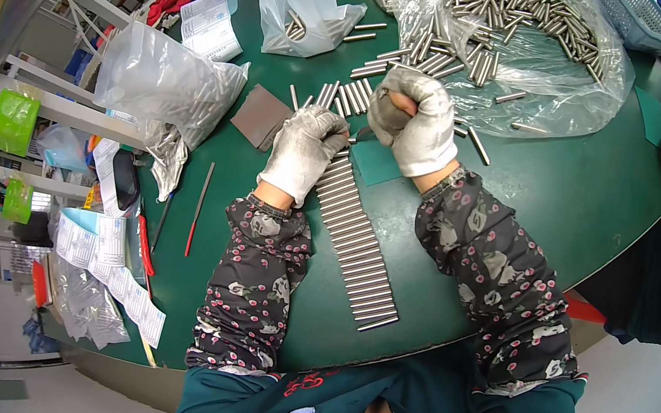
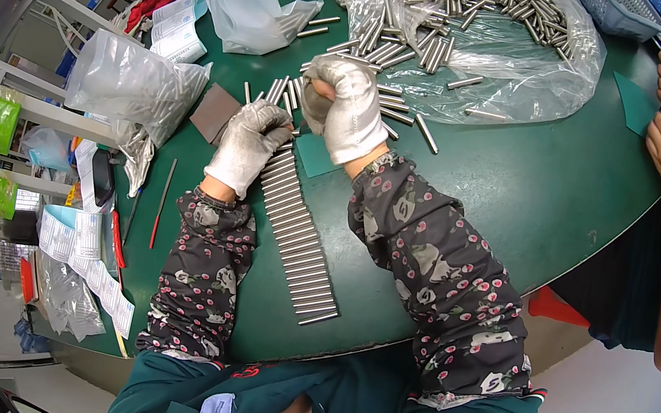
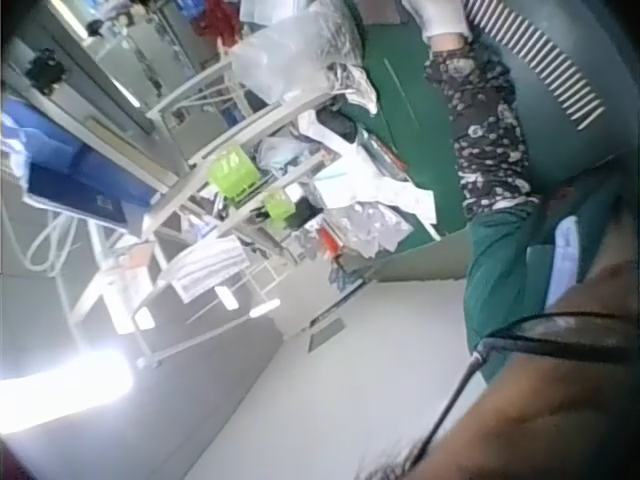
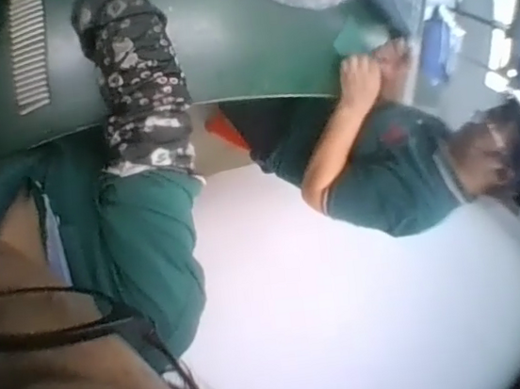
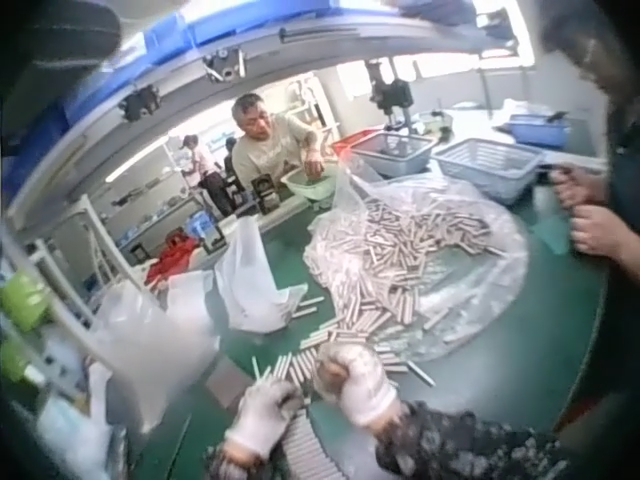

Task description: Picking up small metal pins and arranging them in a precise row on an assembly strip.

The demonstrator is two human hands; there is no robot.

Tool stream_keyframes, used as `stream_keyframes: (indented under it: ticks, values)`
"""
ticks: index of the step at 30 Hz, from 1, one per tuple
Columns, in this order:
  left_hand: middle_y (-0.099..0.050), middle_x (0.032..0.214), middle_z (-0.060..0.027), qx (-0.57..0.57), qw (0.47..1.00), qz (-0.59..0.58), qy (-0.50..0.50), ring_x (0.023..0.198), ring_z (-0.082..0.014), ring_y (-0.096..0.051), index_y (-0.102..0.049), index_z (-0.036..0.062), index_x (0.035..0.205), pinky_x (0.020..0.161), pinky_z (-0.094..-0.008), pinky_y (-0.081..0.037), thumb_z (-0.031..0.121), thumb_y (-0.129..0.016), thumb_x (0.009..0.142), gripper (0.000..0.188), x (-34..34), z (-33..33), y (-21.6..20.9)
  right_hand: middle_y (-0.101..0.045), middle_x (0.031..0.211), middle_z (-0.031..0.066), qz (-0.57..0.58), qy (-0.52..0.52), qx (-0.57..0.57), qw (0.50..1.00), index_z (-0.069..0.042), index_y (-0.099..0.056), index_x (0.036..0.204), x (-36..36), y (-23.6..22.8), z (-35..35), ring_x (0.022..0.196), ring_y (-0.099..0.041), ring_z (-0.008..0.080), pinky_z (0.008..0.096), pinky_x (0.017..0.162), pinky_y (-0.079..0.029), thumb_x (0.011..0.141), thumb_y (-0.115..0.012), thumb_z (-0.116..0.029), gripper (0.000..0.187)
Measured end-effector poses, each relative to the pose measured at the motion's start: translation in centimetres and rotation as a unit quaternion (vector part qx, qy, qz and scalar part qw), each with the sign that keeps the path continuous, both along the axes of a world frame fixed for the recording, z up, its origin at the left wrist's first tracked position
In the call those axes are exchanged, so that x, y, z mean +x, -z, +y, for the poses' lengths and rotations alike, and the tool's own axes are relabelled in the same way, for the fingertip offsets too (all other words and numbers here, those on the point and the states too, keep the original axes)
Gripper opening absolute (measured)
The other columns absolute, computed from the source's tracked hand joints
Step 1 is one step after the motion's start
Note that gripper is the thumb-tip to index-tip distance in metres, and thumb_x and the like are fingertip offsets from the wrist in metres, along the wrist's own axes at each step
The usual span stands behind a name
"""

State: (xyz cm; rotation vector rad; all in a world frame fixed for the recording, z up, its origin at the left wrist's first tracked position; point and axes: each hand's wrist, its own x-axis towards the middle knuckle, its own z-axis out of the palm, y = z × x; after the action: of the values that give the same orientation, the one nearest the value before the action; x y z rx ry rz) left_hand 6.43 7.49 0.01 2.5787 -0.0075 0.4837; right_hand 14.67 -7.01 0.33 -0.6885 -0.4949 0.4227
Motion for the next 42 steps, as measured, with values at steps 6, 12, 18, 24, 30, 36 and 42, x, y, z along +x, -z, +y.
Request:
stream_keyframes:
  ticks: [6,12,18,24,30,36,42]
  values:
    - [-0.059,0.08,-0.0102,-0.003,1.0,0.004,-0.003,0.078,-0.0274,-0.057,-0.064,0.006,0.082,0.07,-0.0355,-0.046,0.007,-0.065,0.07,0.012,-0.1,0.2,0.4,-0.048,0.063,0.003,-0.273,0.22,-0.214,0.912,-0.001,-0.051,0.07,-0.1,0.6,-0.1,0.061,-0.049,0.0146,0.0268,0.059,-0.041,0.088,-0.034,-0.027,0.036]
    - [-0.059,0.082,-0.0101,0.033,0.999,0.022,-0.01,0.081,-0.0267,-0.056,-0.063,0.0047,0.085,0.073,-0.0333,-0.044,0.007,-0.064,0.073,0.012,-0.2,-0.3,0.0,-0.03,0.047,0.0002,-0.028,0.031,-0.05,0.998,-0.009,-0.035,0.057,-0.1,-0.3,-0.1,0.039,-0.03,0.0129,0.0255,0.041,-0.029,0.086,-0.035,-0.024,0.033]
    - [-0.059,0.082,-0.0094,0.034,0.999,-0.002,-0.025,0.081,-0.0271,-0.057,-0.063,0.0065,0.083,0.072,-0.0349,-0.045,0.009,-0.063,0.073,0.01,-0.5,0.1,0.1,-0.027,0.045,-0.0006,-0.056,0.036,-0.095,0.993,-0.01,-0.031,0.054,-1.4,-2.2,-1.8,0.038,-0.028,0.012,0.0252,0.04,-0.026,0.087,-0.036,-0.027,0.037]
    - [-0.059,0.083,-0.0083,-0.017,1.0,-0.02,-0.01,0.082,-0.0268,-0.057,-0.064,0.0082,0.082,0.072,-0.036,-0.046,0.01,-0.064,0.071,0.012,-1.1,-0.1,-0.4,-0.029,0.046,-0.0001,-0.099,0.112,-0.142,0.979,-0.008,-0.034,0.055,-2.4,-1.2,-1.6,0.039,-0.031,0.0117,0.0249,0.04,-0.027,0.088,-0.037,-0.027,0.038]
    - [-0.06,0.085,-0.0044,0.062,0.997,0.04,-0.033,0.085,-0.0251,-0.056,-0.065,0.0119,0.079,0.074,-0.0357,-0.047,0.013,-0.066,0.068,0.011,-2.3,0.3,-0.9,-0.029,0.047,-0.0011,-0.074,0.1,-0.106,0.987,-0.008,-0.037,0.059,-2.9,-1.1,-1.4,0.039,-0.03,0.0111,0.0248,0.037,-0.025,0.088,-0.037,-0.033,0.039]
    - [-0.058,0.085,-0.0092,0.063,0.996,0.06,0.021,0.083,-0.0265,-0.056,-0.063,0.0045,0.082,0.072,-0.0338,-0.046,0.004,-0.065,0.067,0.015,-1.8,0.7,-1.3,-0.026,0.046,-0.0008,-0.017,0.062,-0.105,0.992,-0.01,-0.033,0.057,-2.4,-1.2,-1.7,0.039,-0.027,0.0115,0.0251,0.038,-0.025,0.087,-0.034,-0.029,0.035]
    - [-0.056,0.087,-0.0103,0.064,0.997,0.045,0.023,0.083,-0.0269,-0.056,-0.061,0.002,0.081,0.072,-0.0342,-0.046,0.001,-0.065,0.067,0.014,-1.7,0.5,-1.2,-0.027,0.046,-0.0005,-0.002,0.061,-0.107,0.992,-0.01,-0.033,0.057,-2.0,-1.1,-1.8,0.038,-0.027,0.0123,0.0251,0.039,-0.025,0.087,-0.036,-0.028,0.035]
